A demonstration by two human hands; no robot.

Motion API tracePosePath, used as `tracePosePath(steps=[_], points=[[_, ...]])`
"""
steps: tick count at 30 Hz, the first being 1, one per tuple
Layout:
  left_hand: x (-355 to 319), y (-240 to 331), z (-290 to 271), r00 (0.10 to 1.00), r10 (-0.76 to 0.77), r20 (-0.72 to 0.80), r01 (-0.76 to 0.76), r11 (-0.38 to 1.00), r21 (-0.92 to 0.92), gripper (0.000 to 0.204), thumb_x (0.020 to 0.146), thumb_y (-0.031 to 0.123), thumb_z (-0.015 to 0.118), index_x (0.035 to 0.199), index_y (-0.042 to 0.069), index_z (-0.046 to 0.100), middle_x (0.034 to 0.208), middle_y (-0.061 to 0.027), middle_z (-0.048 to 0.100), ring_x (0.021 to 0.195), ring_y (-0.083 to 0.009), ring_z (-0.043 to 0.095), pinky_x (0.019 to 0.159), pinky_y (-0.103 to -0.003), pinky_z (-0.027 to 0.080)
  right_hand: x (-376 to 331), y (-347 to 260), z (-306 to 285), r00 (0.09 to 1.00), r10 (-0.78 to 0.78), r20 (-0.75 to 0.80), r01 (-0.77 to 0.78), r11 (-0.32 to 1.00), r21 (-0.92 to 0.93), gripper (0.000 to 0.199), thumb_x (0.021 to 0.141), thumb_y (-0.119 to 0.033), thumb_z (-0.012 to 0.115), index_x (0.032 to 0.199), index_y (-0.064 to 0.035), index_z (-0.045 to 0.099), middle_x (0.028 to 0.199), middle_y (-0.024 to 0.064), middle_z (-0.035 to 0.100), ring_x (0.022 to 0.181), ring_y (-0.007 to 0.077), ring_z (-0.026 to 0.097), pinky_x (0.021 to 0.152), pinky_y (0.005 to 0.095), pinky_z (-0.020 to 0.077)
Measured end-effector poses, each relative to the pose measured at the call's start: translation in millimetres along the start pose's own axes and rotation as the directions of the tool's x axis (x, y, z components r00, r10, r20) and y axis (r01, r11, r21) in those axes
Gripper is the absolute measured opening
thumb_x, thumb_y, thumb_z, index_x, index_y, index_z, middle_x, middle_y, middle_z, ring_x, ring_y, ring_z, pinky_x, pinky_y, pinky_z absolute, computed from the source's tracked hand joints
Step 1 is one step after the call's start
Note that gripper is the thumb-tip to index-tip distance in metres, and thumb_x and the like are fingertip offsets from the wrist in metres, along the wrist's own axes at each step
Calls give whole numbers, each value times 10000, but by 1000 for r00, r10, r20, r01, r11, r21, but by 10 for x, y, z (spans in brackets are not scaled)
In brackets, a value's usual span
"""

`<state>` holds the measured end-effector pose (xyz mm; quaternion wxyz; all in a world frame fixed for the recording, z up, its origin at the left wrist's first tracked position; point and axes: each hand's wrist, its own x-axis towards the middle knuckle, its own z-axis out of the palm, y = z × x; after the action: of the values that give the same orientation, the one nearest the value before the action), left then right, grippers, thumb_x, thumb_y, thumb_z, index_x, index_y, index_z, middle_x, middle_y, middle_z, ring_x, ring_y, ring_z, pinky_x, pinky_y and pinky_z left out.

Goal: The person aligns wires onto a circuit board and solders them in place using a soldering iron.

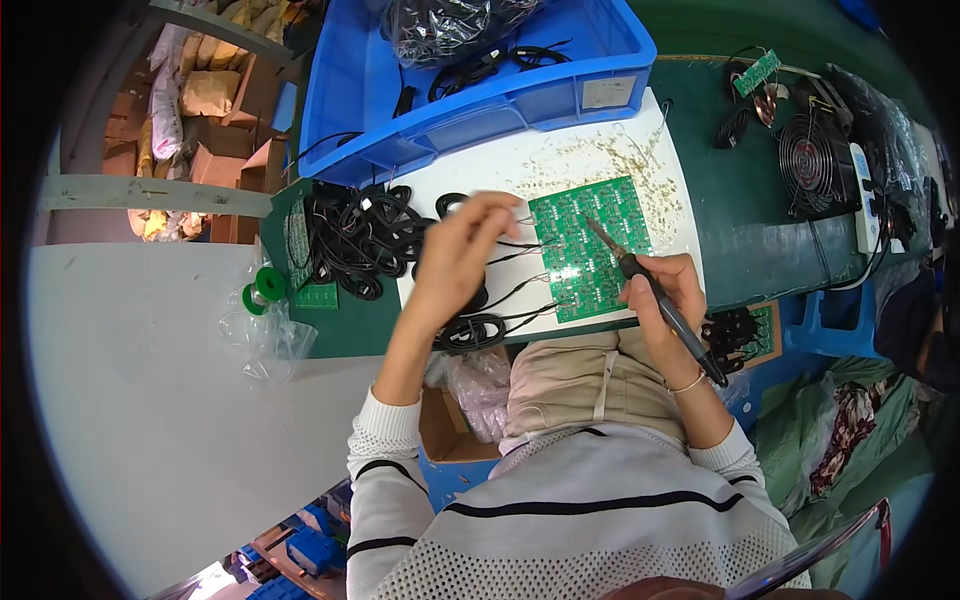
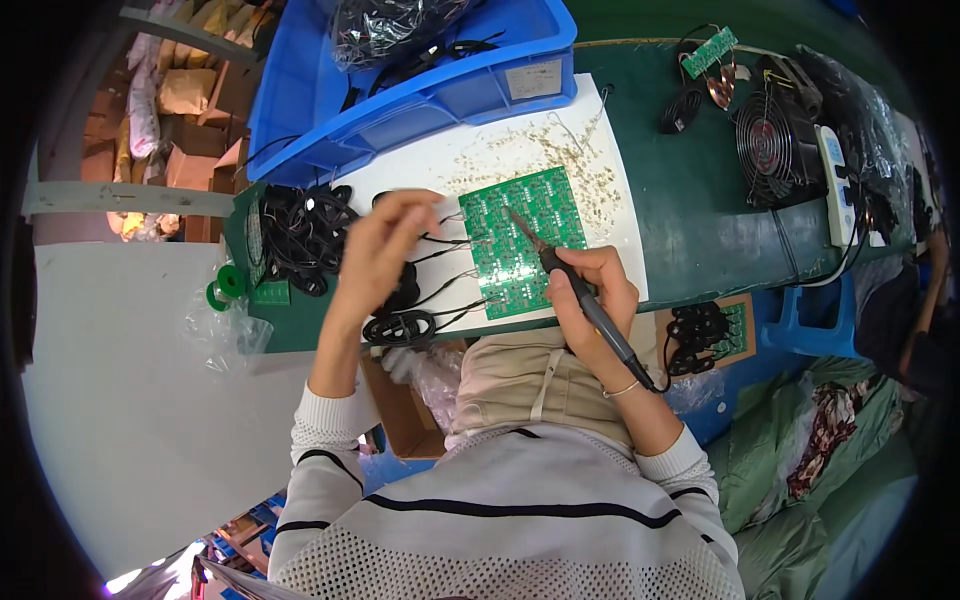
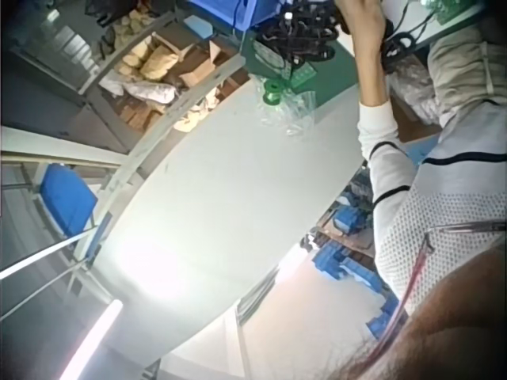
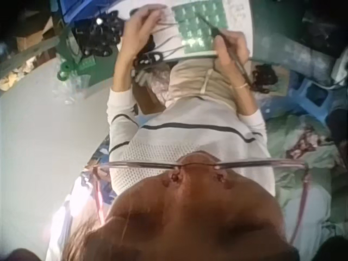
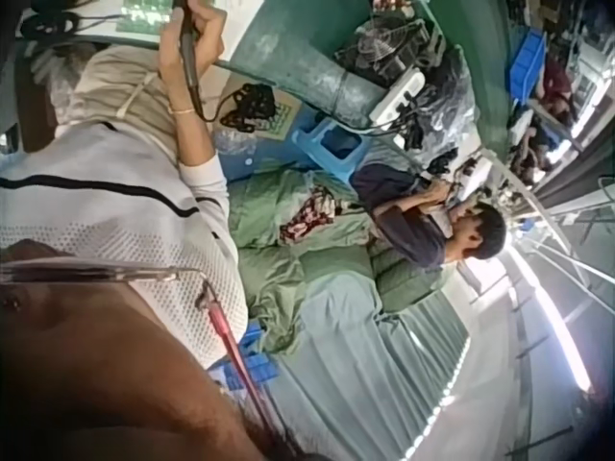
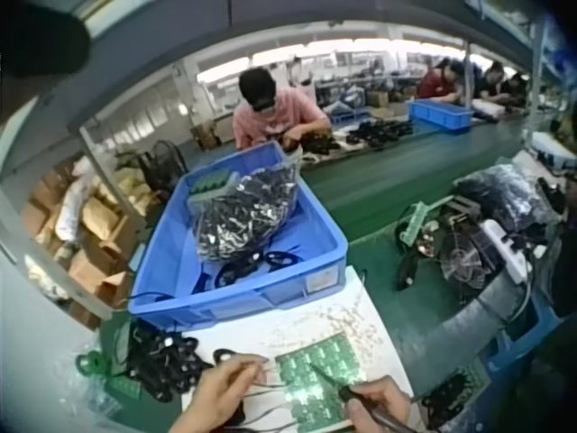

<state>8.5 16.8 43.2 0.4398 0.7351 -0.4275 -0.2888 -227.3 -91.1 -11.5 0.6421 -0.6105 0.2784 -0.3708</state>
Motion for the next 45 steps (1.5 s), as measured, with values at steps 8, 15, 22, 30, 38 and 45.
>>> tracePosePath(steps=[8,15,22,30,38,45], points=[[19,-109,184,966,-38,258,114,950,-290,274,1060,92,487,1271,-39,602,1031,-70,732,831,-90,557,798,-249,482,44,-25,54,1000,-19,0,19,999,-50,178,935,-9,637,1094,40,575,817,95,699,727,86,632,653,224,479],[44,-96,140,941,-70,331,193,914,-357,221,1028,82,535,1126,-56,677,970,-77,750,750,-71,536,712,-234,481,99,-2,154,1000,-16,12,17,997,-70,172,936,-21,645,1086,36,582,811,96,702,719,79,626,639,228,479],[110,-45,102,876,-41,480,225,916,-332,224,1026,131,553,1080,-44,682,911,-76,747,700,-70,464,651,-237,421,269,3,272,964,-250,90,266,887,-378,239,865,2,717,1097,-18,660,811,78,667,688,164,622,608,299,476],[52,-91,121,879,-8,477,198,916,-349,149,1014,119,587,1006,-16,649,890,-60,744,724,-70,504,682,-242,439,326,-105,410,903,-351,247,428,706,-564,256,772,-86,825,1004,-113,722,792,39,578,747,218,575,704,340,417],[42,-12,68,889,-43,455,189,941,-280,188,1005,138,614,1010,-24,708,881,-48,739,745,-74,549,697,-246,467,308,-17,463,893,-391,223,448,730,-516,276,752,-123,854,988,-102,712,778,41,574,723,218,581,691,344,414],[-17,-92,127,932,-35,362,170,922,-348,195,995,141,637,1033,-33,717,871,-37,704,750,-78,578,688,-243,486,276,-12,501,918,-369,148,393,790,-470,212,764,-56,835,916,-76,689,819,62,655,748,240,609,735,359,444]])
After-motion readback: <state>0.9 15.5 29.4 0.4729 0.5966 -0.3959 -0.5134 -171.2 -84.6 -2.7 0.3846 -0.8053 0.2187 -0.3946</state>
